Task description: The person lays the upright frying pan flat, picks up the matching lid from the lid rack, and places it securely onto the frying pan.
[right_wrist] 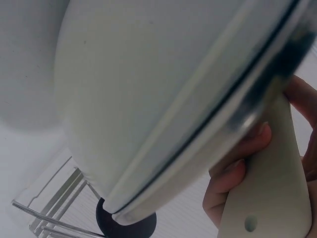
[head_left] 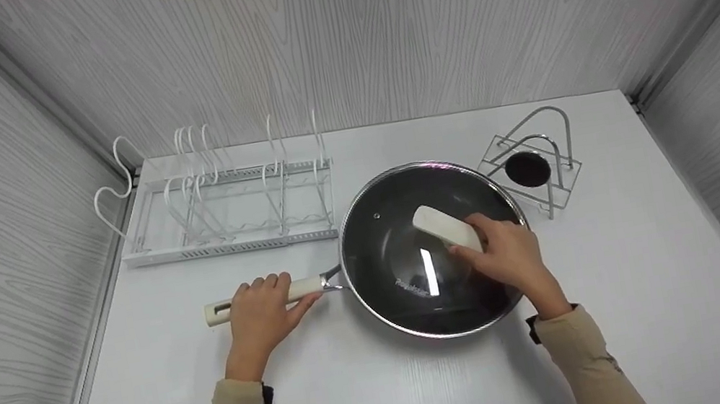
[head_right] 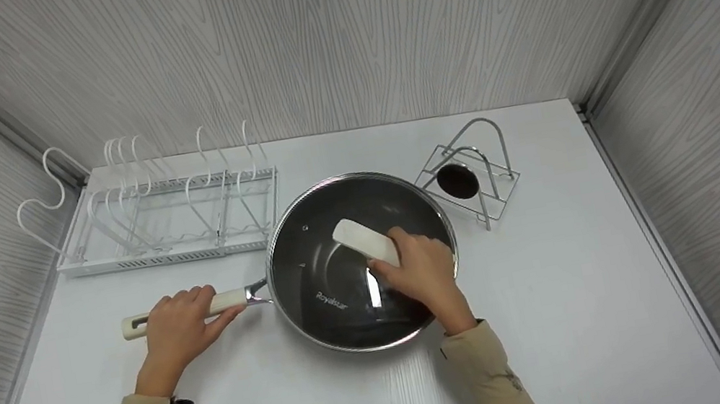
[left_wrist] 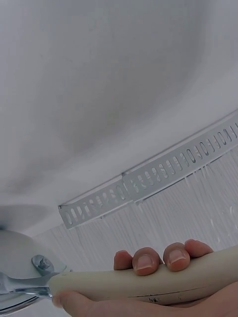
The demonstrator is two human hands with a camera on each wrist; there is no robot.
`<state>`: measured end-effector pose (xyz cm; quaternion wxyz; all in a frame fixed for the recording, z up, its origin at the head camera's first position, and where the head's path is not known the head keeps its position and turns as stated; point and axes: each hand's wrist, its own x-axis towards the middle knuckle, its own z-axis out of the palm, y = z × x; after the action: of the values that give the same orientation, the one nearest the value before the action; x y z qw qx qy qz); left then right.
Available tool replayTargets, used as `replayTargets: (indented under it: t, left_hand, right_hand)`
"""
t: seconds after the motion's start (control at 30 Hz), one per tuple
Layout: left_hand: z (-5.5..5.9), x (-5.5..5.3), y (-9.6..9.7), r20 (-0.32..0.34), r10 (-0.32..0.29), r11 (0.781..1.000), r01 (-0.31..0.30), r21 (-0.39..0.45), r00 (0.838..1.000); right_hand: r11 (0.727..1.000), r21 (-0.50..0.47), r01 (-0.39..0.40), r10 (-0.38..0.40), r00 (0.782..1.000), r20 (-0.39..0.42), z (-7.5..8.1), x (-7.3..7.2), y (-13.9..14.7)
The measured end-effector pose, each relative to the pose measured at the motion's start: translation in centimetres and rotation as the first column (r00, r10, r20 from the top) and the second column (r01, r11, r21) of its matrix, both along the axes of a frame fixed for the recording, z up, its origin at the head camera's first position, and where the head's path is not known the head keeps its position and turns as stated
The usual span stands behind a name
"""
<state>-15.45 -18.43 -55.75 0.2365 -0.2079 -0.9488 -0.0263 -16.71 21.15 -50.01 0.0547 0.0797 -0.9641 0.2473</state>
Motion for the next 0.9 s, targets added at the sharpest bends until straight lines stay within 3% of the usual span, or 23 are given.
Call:
replayTargets:
  t: [0.33,0.57,0.73,0.9]
  left_hand:
    - [0.2,-0.4,0.4,0.030,0.008,1.000,-0.008,-0.012,1.000]
    - [0.9,-0.5,0.4,0.096,-0.003,1.000,0.003,0.001,0.995]
    - [1.6,-0.5,0.3,0.187,-0.014,1.000,0.008,0.029,0.982]
    - [2.6,-0.2,0.2,0.253,-0.027,0.998,0.010,0.067,0.967]
  right_hand:
    - [0.999,0.030,0.012,-0.011,0.999,-0.033,-0.1,-0.4,0.2]
    - [0.994,0.077,-0.082,0.088,0.994,-0.069,0.0,-0.3,0.2]
    - [0.989,0.001,-0.148,0.147,0.986,-0.078,1.0,0.4,1.6]
    - [0.963,-0.183,-0.201,0.159,0.963,-0.219,2.4,1.7,3.7]
